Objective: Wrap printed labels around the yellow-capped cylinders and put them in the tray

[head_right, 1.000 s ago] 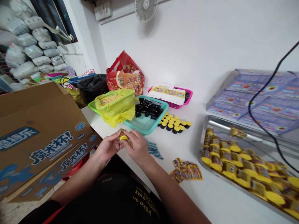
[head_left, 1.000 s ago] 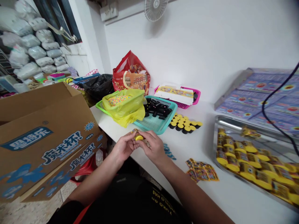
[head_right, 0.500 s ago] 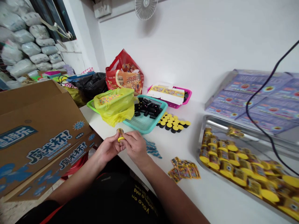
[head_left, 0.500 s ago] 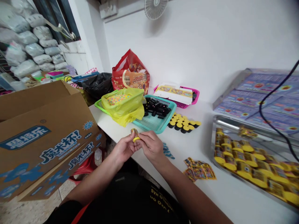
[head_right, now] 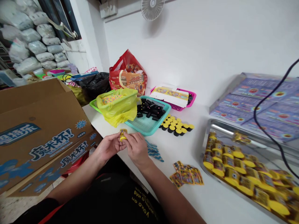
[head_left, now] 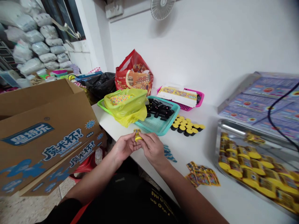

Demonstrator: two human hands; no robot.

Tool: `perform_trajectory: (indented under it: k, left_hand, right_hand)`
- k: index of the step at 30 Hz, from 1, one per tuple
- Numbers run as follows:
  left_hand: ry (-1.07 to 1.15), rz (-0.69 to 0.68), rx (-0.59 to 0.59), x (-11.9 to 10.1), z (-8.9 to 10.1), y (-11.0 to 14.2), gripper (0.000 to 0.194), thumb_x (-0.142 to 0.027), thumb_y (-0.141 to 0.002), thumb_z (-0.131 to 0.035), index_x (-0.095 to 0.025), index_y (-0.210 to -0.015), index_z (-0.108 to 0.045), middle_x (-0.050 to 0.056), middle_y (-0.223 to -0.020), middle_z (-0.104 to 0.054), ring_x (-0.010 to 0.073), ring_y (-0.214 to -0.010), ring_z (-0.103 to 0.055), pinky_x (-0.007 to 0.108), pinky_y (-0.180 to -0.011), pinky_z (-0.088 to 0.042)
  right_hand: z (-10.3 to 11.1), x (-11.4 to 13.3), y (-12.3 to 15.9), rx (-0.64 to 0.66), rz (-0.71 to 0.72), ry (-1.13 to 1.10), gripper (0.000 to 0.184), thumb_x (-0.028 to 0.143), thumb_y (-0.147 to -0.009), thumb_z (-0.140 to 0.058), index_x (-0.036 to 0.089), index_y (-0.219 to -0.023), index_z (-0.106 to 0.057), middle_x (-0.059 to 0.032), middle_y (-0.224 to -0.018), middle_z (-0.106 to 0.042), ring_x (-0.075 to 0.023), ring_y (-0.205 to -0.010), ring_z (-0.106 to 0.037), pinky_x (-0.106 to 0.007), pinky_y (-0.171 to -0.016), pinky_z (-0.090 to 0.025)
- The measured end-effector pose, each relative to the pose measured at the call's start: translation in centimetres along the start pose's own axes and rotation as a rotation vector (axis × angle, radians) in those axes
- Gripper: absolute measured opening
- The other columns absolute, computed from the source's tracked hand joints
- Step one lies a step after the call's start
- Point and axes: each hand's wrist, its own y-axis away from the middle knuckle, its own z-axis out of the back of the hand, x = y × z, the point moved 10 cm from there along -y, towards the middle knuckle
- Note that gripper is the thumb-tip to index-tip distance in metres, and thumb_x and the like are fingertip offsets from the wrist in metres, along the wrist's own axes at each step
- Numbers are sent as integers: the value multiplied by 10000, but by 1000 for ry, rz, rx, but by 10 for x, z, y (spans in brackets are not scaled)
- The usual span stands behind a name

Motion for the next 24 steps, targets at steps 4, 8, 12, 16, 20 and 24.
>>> perform_trajectory:
  k: [4,8,12,16,20,24]
  left_hand:
    - [-13,-22,-30,6,3,-2,124,-242,-846,-634,-123,-858,-669,49,-720,-675,127,-606,-623,268,-677,-511]
    - [-17,-34,-66,15,5,-1,119,-234,-819,-668,-126,-870,-660,58,-746,-686,142,-653,-643,277,-702,-521]
    - [-39,-28,-35,15,2,0,134,-245,-813,-673,-122,-864,-661,61,-770,-686,149,-681,-643,283,-712,-518]
    - [-20,-59,-17,8,3,-2,137,-211,-808,-664,-125,-913,-678,40,-773,-676,125,-651,-618,257,-665,-495]
    - [-30,-107,53,4,-6,0,153,-193,-798,-668,-92,-911,-691,60,-771,-673,119,-644,-611,244,-662,-481]
    - [-23,-137,43,2,-7,1,128,-177,-774,-691,-95,-872,-688,60,-744,-674,128,-648,-620,251,-678,-485]
  right_hand:
    - [-1,-2,2,-3,-13,-33,258,195,-919,-534,183,-1152,-644,-85,-908,-674,-207,-819,-600,-384,-733,-511]
    - [2,-6,4,-22,-29,-103,229,160,-911,-524,195,-1084,-669,-61,-851,-668,-186,-790,-597,-351,-704,-503]
    - [4,1,3,-8,54,5,247,164,-921,-485,201,-1058,-687,-52,-782,-644,-189,-779,-586,-361,-723,-489]
    - [6,7,1,-12,114,67,239,186,-913,-526,188,-1109,-661,-63,-810,-654,-207,-799,-590,-379,-740,-486]
    - [8,-8,4,-72,-59,-2,310,242,-917,-557,196,-1221,-598,-86,-941,-667,-209,-835,-608,-365,-730,-518]
    - [3,-14,9,-63,-155,-80,312,217,-939,-511,202,-1238,-598,-85,-965,-663,-198,-864,-618,-347,-750,-539]
